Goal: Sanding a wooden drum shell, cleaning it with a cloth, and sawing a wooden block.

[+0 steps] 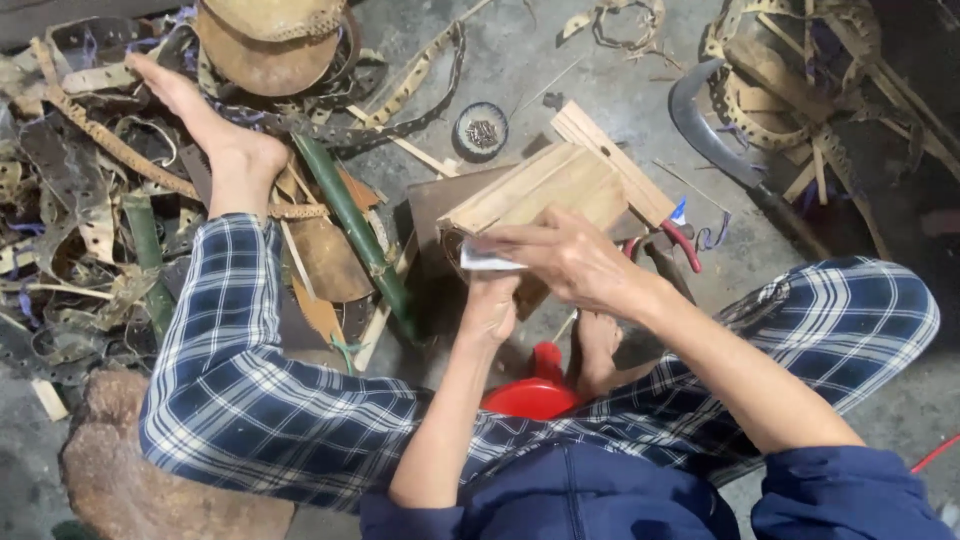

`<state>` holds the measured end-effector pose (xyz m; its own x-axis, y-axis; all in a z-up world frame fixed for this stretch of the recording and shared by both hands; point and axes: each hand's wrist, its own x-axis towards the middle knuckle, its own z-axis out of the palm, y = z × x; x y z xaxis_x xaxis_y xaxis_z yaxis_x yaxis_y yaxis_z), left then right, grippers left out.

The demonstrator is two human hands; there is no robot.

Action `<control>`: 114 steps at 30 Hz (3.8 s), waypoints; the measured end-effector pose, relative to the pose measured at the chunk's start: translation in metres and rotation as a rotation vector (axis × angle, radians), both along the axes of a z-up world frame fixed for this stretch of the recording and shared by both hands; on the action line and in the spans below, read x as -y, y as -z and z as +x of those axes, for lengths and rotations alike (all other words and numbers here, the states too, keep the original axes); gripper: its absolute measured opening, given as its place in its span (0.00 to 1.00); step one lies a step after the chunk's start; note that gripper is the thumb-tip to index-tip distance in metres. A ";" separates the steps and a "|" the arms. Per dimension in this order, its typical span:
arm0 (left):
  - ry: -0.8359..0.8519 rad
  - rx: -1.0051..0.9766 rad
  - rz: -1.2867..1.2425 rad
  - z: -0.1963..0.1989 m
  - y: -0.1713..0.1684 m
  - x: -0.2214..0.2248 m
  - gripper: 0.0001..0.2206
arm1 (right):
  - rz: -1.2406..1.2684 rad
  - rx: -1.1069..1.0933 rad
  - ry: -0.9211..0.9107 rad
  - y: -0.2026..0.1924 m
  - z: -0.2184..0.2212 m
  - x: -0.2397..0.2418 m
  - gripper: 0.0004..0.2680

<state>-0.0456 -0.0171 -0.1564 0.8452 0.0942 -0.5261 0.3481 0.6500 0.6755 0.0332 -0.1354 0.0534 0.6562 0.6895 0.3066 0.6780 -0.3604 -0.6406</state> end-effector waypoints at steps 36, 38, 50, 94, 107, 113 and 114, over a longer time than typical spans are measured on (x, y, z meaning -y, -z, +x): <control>0.161 0.529 0.667 0.024 -0.119 -0.029 0.27 | -0.001 0.164 0.219 0.090 0.027 0.028 0.19; 0.180 0.278 0.507 0.035 -0.130 -0.027 0.30 | 0.034 0.155 0.184 0.087 0.024 0.015 0.19; 0.301 0.150 0.382 0.042 -0.034 -0.072 0.37 | 0.132 0.180 0.172 0.100 0.035 0.031 0.09; 0.321 0.093 0.352 0.041 -0.074 -0.061 0.37 | 0.096 -0.042 0.031 0.089 0.025 0.024 0.11; 0.240 0.007 0.296 0.036 -0.120 -0.046 0.39 | -0.327 -0.162 0.187 0.034 0.028 0.040 0.27; 0.227 -0.046 0.235 0.039 -0.126 -0.038 0.38 | -0.400 0.140 0.211 0.037 0.015 0.040 0.17; 0.202 -0.053 0.192 0.039 -0.138 -0.032 0.38 | -0.341 0.212 0.217 0.039 0.011 0.041 0.11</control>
<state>-0.0067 0.0149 -0.0181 0.8287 0.0289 -0.5589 0.4958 0.4254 0.7571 0.0446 -0.1759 0.0145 0.7440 0.6276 0.2293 0.6668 -0.6749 -0.3160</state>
